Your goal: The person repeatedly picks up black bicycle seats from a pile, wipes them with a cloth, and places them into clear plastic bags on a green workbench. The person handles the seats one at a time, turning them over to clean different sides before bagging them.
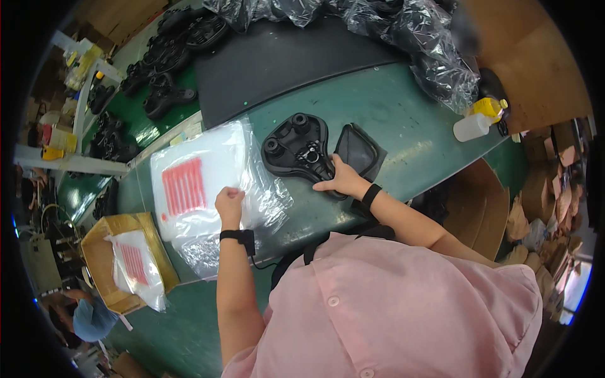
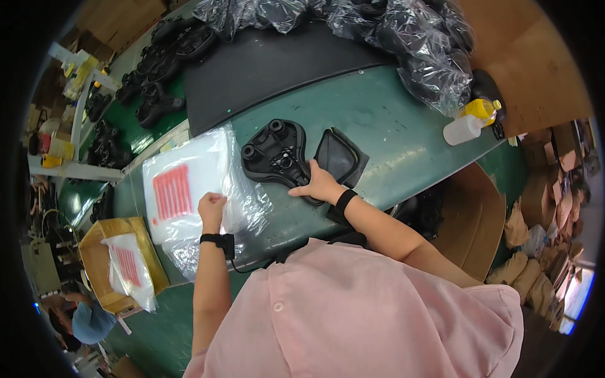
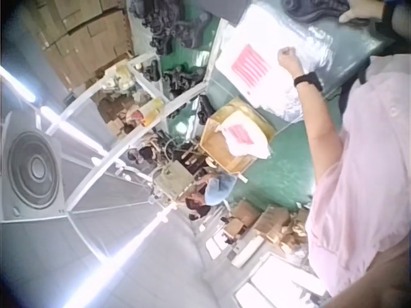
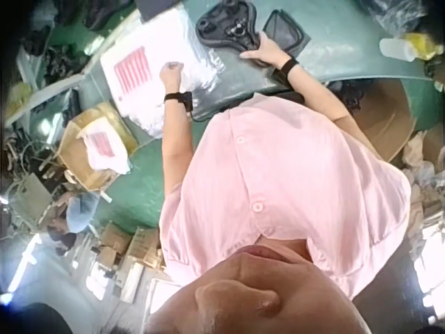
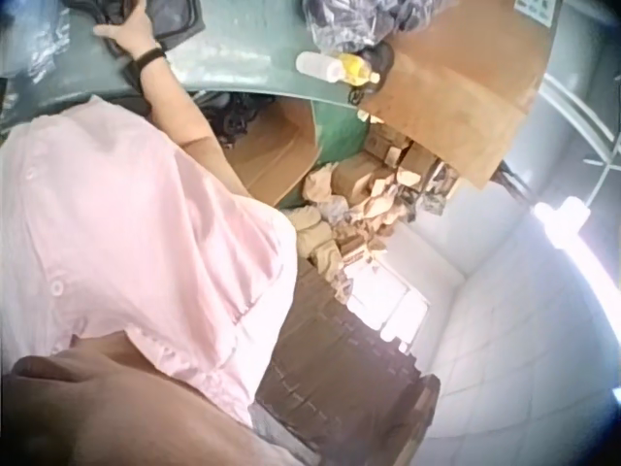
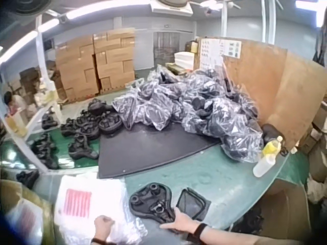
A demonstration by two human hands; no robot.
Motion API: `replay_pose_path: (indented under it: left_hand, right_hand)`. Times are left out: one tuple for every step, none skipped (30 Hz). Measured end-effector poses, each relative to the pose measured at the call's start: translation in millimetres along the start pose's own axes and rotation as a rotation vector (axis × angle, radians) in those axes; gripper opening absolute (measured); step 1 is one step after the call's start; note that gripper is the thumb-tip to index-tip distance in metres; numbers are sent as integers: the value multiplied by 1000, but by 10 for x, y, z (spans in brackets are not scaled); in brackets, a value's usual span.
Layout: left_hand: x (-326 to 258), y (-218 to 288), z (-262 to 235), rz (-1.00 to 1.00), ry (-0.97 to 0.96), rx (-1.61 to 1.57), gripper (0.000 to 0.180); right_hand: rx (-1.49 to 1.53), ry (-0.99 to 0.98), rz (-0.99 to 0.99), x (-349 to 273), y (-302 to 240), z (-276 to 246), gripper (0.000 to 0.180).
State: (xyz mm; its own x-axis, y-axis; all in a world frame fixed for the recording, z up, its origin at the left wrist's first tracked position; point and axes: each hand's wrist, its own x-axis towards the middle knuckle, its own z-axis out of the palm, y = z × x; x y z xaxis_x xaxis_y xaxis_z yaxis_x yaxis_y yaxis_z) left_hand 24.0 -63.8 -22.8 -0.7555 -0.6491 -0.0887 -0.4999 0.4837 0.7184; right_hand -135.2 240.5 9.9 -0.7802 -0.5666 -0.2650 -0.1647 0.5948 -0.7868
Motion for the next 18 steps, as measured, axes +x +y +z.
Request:
replay_pose_path:
  left_hand:
    - [3, -22, -36, -131, -38, -145, 15]
    - [14, -36, -50, -264, -77, -288, 17]
    - [-5, -50, -52, -348, -105, -416, 18]
    - [-21, 28, -59, -366, -106, -512, 18]
    - [-40, 59, -82, -387, -99, -607, 19]
    - [-36, 61, -119, -408, -92, -703, 20]
    - [-13, 56, -164, -386, -140, -657, 20]
    - [-7, -56, -164, -322, -86, -494, 20]
    - [14, -187, -127, -259, -33, -331, 20]
    - [26, -295, -108, -202, 20, -169, 21]
    - [-12, -56, -134, -17, 65, 77, 32]
    - [-65, 148, -50, 65, 105, 232, 37]
    - [-140, 351, 32, 147, 151, 391, 42]
    - [-181, 478, 80, 222, 199, 552, 47]
    - [-183, 560, 73, 141, 72, 585, 54]
    - [-173, 610, 71, 59, -54, 609, 60]
    - [-116, 545, 146, 36, -32, 622, 49]
    - [-61, 466, 131, 65, -71, 606, 45]
  right_hand:
    - [548, -168, 146, 27, -38, 13, 77]
    - [751, -286, 263, 36, -51, 11, 70]
    - [954, -405, 378, 44, -61, 9, 62]
    - [1157, -527, 486, 70, -91, 3, 54]
    - [1148, -451, 497, 32, -238, 4, 40]
    - [1069, -351, 452, -23, -381, -5, 47]
    - [935, -238, 352, -49, -400, 45, 51]
    - [796, -142, 256, -66, -454, 105, 55]
    - [497, 5, 104, -89, -500, 113, 61]
    - [376, 10, 55, -88, -602, 78, 60]
    - [257, 22, 15, -101, -686, 39, 58]
    - [137, 32, -26, -92, -720, 32, 58]
    - [164, 33, -74, -84, -675, 89, 58]
    - [164, 30, -76, -84, -737, 112, 58]
    - [164, 27, -80, -90, -842, 108, 57]
    - [160, 25, -84, -97, -910, 114, 57]
    - [132, 48, -121, -80, -906, 168, 56]
    - [120, 46, -138, -66, -950, 186, 56]
